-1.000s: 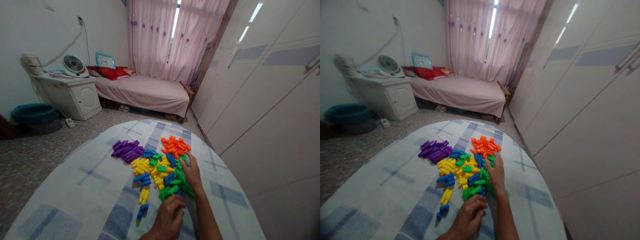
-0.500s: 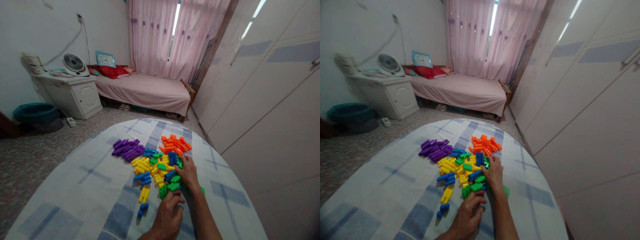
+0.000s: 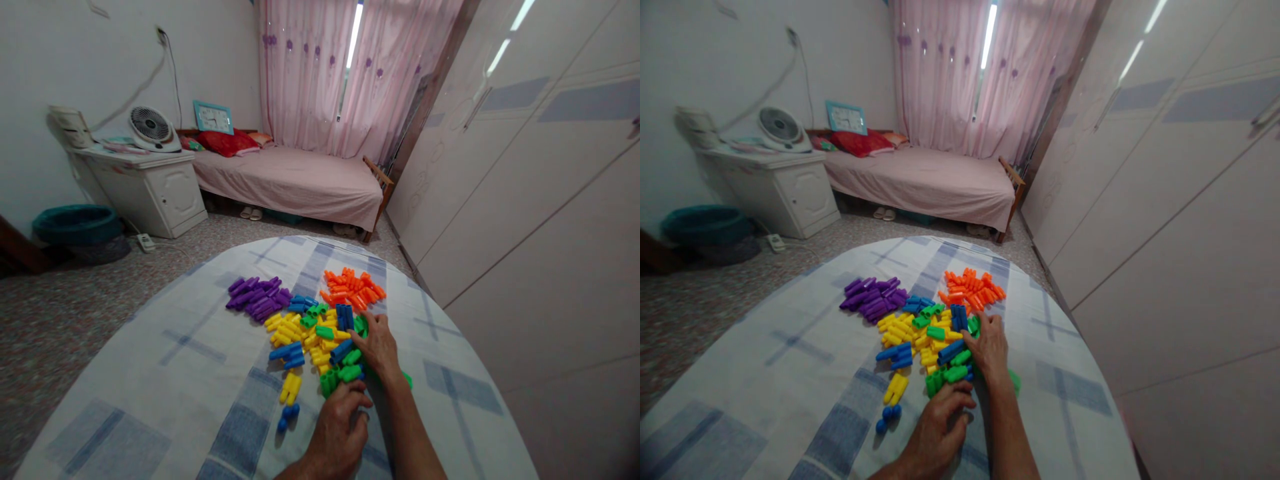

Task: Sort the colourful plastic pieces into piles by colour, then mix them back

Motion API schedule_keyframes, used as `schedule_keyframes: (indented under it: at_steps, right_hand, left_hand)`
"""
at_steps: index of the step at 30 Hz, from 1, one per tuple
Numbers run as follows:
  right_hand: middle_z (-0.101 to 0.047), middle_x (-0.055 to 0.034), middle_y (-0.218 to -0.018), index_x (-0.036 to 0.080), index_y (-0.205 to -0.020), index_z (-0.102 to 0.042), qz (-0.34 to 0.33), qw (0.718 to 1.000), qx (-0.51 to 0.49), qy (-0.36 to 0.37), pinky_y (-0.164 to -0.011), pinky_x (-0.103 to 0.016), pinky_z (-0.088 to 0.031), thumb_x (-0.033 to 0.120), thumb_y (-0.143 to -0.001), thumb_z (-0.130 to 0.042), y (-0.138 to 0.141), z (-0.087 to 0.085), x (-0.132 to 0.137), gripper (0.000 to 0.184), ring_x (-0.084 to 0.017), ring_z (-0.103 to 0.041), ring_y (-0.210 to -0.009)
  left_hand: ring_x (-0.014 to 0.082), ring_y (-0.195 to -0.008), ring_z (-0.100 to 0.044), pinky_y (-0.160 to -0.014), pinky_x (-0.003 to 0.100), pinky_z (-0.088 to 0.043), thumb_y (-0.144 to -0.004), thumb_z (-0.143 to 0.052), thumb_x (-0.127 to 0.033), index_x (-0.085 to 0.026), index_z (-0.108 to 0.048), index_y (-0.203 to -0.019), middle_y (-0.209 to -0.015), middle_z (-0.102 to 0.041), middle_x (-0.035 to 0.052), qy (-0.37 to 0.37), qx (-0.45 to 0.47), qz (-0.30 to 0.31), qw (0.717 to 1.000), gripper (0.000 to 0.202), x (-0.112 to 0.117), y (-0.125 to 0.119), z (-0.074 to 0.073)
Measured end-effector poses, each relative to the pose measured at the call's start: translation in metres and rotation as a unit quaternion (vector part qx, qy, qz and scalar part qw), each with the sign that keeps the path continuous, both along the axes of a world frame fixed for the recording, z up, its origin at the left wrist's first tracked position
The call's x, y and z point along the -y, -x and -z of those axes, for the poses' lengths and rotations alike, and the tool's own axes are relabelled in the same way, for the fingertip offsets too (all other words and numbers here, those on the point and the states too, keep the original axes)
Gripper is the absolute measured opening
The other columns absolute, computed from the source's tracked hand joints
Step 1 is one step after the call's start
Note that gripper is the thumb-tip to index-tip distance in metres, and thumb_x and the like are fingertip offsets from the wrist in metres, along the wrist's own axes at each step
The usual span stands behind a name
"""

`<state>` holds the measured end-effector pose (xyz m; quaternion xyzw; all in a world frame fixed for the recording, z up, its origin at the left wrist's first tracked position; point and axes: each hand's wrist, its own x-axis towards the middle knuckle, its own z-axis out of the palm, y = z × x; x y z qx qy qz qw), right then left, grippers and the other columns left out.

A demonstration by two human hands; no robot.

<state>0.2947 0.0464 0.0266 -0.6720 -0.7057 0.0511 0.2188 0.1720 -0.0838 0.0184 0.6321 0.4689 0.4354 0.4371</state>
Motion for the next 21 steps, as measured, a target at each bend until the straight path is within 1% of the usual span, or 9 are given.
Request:
schedule_keyframes:
  at_steps: [2, 4, 8, 11, 15, 17, 19, 21]
  right_hand:
    - [-0.046, -0.0051, -0.099, 0.024, -0.118, -0.054, 0.017, 1.0, -0.019, 0.012, -0.07, -0.031, -0.046, 0.042, -0.076, -0.057, 0.002, -0.003, 0.001, 0.047, -0.02, -0.057, -0.084]
    - [-0.046, -0.0054, -0.103, 0.023, -0.114, -0.055, 0.011, 0.999, -0.039, 0.011, -0.071, -0.031, -0.046, 0.04, -0.076, -0.056, 0.003, -0.004, 0.002, 0.042, -0.02, -0.057, -0.087]
    - [-0.049, -0.0062, -0.11, 0.021, -0.104, -0.059, -0.052, 0.996, -0.068, 0.006, -0.08, -0.031, -0.046, 0.031, -0.077, -0.052, 0.002, -0.001, 0.0, 0.03, -0.019, -0.056, -0.094]
    - [-0.055, -0.0047, -0.101, 0.022, -0.105, -0.06, -0.074, 0.994, -0.077, 0.015, -0.082, -0.032, -0.045, 0.026, -0.076, -0.05, 0.002, 0.003, -0.002, 0.031, -0.019, -0.057, -0.092]
    - [-0.061, -0.0042, -0.094, 0.02, -0.095, -0.062, -0.066, 0.991, -0.119, -0.013, -0.085, -0.033, -0.043, 0.022, -0.072, -0.049, -0.002, 0.003, -0.006, 0.026, -0.02, -0.057, -0.09]
    - [-0.063, -0.0051, -0.094, 0.019, -0.094, -0.062, -0.039, 0.986, -0.156, -0.033, -0.086, -0.035, -0.043, 0.024, -0.071, -0.05, -0.004, -0.002, -0.006, 0.026, -0.021, -0.057, -0.09]
    - [-0.064, -0.0057, -0.093, 0.018, -0.096, -0.062, -0.011, 0.979, -0.199, -0.042, -0.084, -0.036, -0.043, 0.03, -0.072, -0.051, -0.003, -0.012, -0.005, 0.029, -0.022, -0.058, -0.088]
    - [-0.065, -0.0049, -0.087, 0.017, -0.093, -0.063, -0.01, 0.97, -0.241, -0.032, -0.079, -0.034, -0.045, 0.037, -0.075, -0.052, 0.003, -0.025, 0.0, 0.029, -0.021, -0.058, -0.081]
  left_hand:
    - [0.0216, -0.109, -0.057, -0.095, 0.035, -0.045, -0.073, -0.049, -0.007, -0.019, -0.067, -0.089, -0.112, -0.063, 0.0099, 0.0, -0.002, 0.002, 1.0, 0.027, 0.0, 0.0, 0.0]
    - [0.0215, -0.109, -0.057, -0.095, 0.034, -0.045, -0.073, -0.05, -0.007, -0.019, -0.067, -0.089, -0.113, -0.063, 0.0098, -0.002, -0.003, 0.003, 1.0, 0.027, 0.0, 0.0, 0.002]
    - [0.0211, -0.11, -0.057, -0.097, 0.034, -0.043, -0.073, -0.049, -0.006, -0.019, -0.067, -0.09, -0.113, -0.063, 0.0092, 0.001, -0.011, 0.001, 1.0, 0.027, 0.0, -0.001, 0.003]
    - [0.0208, -0.11, -0.057, -0.097, 0.034, -0.043, -0.073, -0.049, -0.006, -0.018, -0.067, -0.09, -0.113, -0.063, 0.0097, 0.007, -0.018, 0.008, 1.0, 0.027, 0.0, -0.001, 0.001]
    - [0.0206, -0.109, -0.057, -0.096, 0.034, -0.044, -0.073, -0.049, -0.007, -0.018, -0.067, -0.09, -0.112, -0.063, 0.0097, 0.001, -0.007, 0.008, 1.0, 0.027, 0.0, -0.001, 0.002]
    - [0.0205, -0.108, -0.057, -0.096, 0.034, -0.044, -0.074, -0.049, -0.008, -0.019, -0.067, -0.091, -0.112, -0.063, 0.0091, -0.004, 0.003, 0.008, 1.0, 0.027, 0.0, -0.001, 0.004]
    - [0.0203, -0.108, -0.057, -0.096, 0.034, -0.044, -0.075, -0.049, -0.008, -0.019, -0.067, -0.091, -0.112, -0.063, 0.0087, -0.004, 0.007, 0.009, 1.0, 0.027, 0.0, -0.001, 0.005]
    - [0.0203, -0.109, -0.056, -0.097, 0.033, -0.043, -0.074, -0.049, -0.008, -0.019, -0.067, -0.091, -0.112, -0.062, 0.0087, -0.001, 0.002, 0.012, 1.0, 0.027, 0.0, -0.001, 0.004]
